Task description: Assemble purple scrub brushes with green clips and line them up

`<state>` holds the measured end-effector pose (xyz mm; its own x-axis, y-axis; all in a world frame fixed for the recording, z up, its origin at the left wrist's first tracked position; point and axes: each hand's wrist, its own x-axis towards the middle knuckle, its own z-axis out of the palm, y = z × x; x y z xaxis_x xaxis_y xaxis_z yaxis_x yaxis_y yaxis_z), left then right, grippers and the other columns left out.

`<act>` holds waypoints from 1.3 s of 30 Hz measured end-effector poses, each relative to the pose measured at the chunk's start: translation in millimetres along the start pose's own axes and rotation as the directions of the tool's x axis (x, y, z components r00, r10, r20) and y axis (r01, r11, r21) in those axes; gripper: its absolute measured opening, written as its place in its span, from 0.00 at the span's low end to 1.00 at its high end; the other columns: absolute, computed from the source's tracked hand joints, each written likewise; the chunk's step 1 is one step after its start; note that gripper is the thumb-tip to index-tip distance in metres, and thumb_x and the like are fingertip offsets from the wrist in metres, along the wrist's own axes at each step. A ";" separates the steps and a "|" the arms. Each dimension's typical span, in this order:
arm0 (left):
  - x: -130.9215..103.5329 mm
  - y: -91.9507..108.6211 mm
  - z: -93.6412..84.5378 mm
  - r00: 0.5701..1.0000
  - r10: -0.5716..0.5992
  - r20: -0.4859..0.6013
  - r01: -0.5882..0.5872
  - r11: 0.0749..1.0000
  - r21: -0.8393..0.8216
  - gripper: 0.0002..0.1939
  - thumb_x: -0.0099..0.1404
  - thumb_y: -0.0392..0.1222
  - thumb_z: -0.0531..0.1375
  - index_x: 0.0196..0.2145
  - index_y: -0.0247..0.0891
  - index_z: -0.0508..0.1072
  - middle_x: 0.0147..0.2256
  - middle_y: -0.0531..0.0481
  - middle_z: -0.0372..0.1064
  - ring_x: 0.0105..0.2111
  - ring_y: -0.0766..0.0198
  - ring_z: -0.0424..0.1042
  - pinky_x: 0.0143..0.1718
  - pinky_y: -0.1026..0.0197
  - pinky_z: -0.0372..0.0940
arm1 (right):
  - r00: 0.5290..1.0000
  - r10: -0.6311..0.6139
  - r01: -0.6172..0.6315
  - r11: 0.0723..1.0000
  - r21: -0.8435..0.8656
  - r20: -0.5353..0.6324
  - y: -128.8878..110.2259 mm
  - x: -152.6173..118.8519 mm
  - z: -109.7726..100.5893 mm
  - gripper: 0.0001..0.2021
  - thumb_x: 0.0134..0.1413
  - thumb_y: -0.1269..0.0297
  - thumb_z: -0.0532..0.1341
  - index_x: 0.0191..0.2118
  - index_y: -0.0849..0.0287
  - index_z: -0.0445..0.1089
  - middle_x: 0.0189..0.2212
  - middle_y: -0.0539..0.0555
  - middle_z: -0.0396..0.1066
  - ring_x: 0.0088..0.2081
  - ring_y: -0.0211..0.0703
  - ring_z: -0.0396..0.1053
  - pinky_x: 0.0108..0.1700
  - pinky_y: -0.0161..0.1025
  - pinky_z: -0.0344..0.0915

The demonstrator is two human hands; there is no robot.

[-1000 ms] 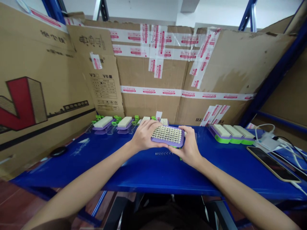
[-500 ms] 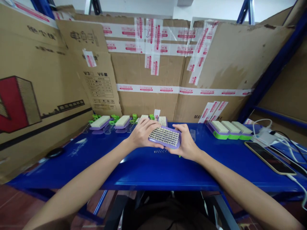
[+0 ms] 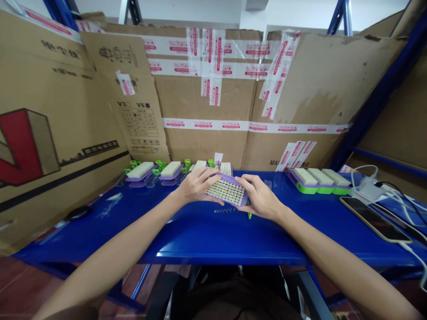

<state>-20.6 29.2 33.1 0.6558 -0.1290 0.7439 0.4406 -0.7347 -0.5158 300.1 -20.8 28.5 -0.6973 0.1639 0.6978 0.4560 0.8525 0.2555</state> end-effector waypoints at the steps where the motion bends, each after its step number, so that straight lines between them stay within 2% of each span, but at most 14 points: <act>1: -0.7 -0.9 -0.7 1.000 0.002 0.031 -0.002 1.000 0.017 0.42 0.73 0.74 0.66 0.70 0.43 0.64 0.56 0.36 0.80 0.54 0.43 0.82 0.54 0.41 0.79 | 1.000 -0.010 0.010 1.000 -0.008 -0.012 1.2 0.2 0.4 0.47 0.76 0.47 0.66 0.84 0.58 0.41 0.64 0.73 0.69 0.61 0.70 0.73 0.57 0.66 0.79; 5: -1.4 -2.1 -4.2 0.992 0.002 0.125 -0.014 0.995 0.095 0.31 0.79 0.61 0.64 0.70 0.44 0.64 0.61 0.33 0.78 0.60 0.41 0.79 0.57 0.40 0.75 | 0.999 -0.019 0.017 0.997 -0.078 -0.036 3.2 1.4 3.4 0.44 0.77 0.53 0.65 0.84 0.60 0.40 0.63 0.73 0.70 0.62 0.71 0.73 0.58 0.68 0.78; 12: -1.9 0.7 -4.5 0.986 -0.014 0.164 -0.016 0.983 0.181 0.30 0.77 0.66 0.64 0.68 0.49 0.70 0.61 0.36 0.79 0.59 0.40 0.78 0.64 0.36 0.70 | 0.999 0.038 -0.038 0.989 -0.146 0.001 7.4 -0.3 7.9 0.40 0.76 0.53 0.65 0.81 0.63 0.49 0.62 0.74 0.71 0.61 0.72 0.72 0.57 0.69 0.76; 17: -3.8 -0.2 -4.9 0.987 -0.030 0.159 0.002 0.985 0.174 0.29 0.77 0.66 0.63 0.68 0.52 0.71 0.63 0.38 0.78 0.61 0.41 0.78 0.63 0.35 0.70 | 0.999 -0.017 0.009 0.985 -0.174 -0.044 12.2 -1.1 6.3 0.37 0.80 0.50 0.60 0.81 0.62 0.49 0.62 0.72 0.72 0.61 0.70 0.73 0.57 0.66 0.77; 22: -2.8 -1.6 -6.7 0.995 0.014 0.102 -0.033 0.981 0.193 0.26 0.78 0.57 0.64 0.69 0.50 0.68 0.63 0.38 0.78 0.61 0.43 0.77 0.62 0.37 0.71 | 0.997 -0.058 0.050 0.988 -0.147 -0.049 11.1 -4.3 3.4 0.38 0.80 0.46 0.60 0.82 0.60 0.51 0.64 0.71 0.73 0.64 0.70 0.73 0.63 0.68 0.75; 26: 0.0 -1.7 -8.7 0.994 -0.005 0.111 -0.015 0.984 0.179 0.26 0.77 0.51 0.65 0.68 0.53 0.67 0.63 0.40 0.78 0.60 0.43 0.78 0.62 0.37 0.71 | 0.998 -0.048 0.043 0.992 -0.122 -0.035 7.5 -3.8 -0.5 0.39 0.80 0.45 0.60 0.83 0.55 0.49 0.65 0.70 0.73 0.64 0.70 0.74 0.64 0.68 0.75; 31: 1.2 -1.7 -9.4 0.990 -0.039 0.134 0.017 0.986 0.164 0.27 0.77 0.52 0.66 0.70 0.52 0.68 0.63 0.39 0.78 0.59 0.41 0.78 0.61 0.35 0.71 | 0.999 0.024 -0.026 0.999 -0.025 -0.046 6.7 -0.9 -2.3 0.43 0.79 0.42 0.60 0.84 0.56 0.42 0.65 0.70 0.70 0.63 0.70 0.73 0.61 0.68 0.77; 35: -0.2 -3.3 -9.9 0.985 -0.075 0.153 0.054 0.989 0.137 0.30 0.76 0.58 0.67 0.71 0.54 0.68 0.63 0.40 0.78 0.59 0.41 0.78 0.62 0.34 0.70 | 0.989 0.138 -0.136 0.990 0.037 -0.054 6.8 -0.6 0.4 0.44 0.73 0.50 0.67 0.83 0.54 0.45 0.67 0.70 0.68 0.66 0.72 0.70 0.64 0.71 0.75; 39: 1.8 -3.9 -11.0 0.986 -0.048 0.157 0.022 0.987 0.160 0.33 0.77 0.64 0.65 0.72 0.51 0.68 0.61 0.38 0.79 0.57 0.41 0.78 0.62 0.36 0.70 | 0.986 0.153 -0.149 0.987 0.059 -0.073 4.8 0.2 1.7 0.43 0.70 0.55 0.70 0.80 0.54 0.49 0.65 0.69 0.68 0.65 0.70 0.71 0.63 0.70 0.76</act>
<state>-27.9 24.5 41.2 0.7219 0.0122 0.6919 0.5476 -0.6214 -0.5603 301.2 -15.8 28.8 -0.5774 0.2556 0.7754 0.5209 0.8467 0.1088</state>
